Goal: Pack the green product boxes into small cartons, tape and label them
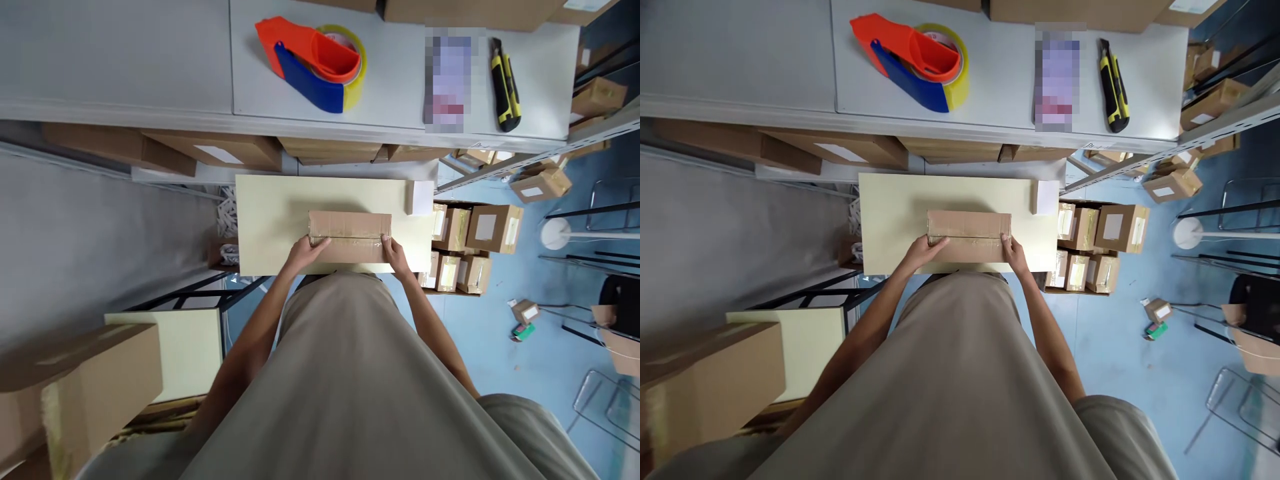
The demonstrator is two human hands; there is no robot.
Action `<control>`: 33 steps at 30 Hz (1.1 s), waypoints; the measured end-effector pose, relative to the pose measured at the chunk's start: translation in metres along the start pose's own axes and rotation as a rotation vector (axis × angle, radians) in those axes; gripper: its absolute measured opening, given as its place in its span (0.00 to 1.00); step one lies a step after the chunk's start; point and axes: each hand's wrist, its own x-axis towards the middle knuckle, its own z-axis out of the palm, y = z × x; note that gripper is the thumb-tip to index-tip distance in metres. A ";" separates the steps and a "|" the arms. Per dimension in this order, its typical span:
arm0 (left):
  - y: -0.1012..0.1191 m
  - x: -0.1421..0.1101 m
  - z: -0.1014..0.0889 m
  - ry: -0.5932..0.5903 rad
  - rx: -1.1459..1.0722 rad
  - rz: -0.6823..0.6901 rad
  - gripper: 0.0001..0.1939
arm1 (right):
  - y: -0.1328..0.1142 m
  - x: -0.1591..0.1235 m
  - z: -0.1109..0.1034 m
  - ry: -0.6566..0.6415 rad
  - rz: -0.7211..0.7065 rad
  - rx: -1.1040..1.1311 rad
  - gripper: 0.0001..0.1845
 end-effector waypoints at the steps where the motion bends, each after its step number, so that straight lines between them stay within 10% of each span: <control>1: -0.002 0.005 0.000 -0.075 -0.118 0.019 0.33 | 0.000 -0.001 -0.001 -0.026 0.023 0.089 0.44; 7: -0.014 0.024 -0.006 -0.344 -0.439 0.033 0.44 | 0.004 0.008 -0.017 -0.187 0.078 0.185 0.39; 19: -0.010 0.016 -0.033 -0.321 -0.218 0.218 0.46 | 0.016 -0.002 -0.031 -0.258 -0.172 0.172 0.31; 27: -0.023 0.044 -0.021 0.072 0.155 0.519 0.40 | 0.047 0.008 0.009 0.196 -0.158 -0.034 0.35; 33: -0.060 0.049 0.009 0.119 0.143 0.462 0.38 | 0.067 0.005 0.023 0.224 -0.169 -0.098 0.33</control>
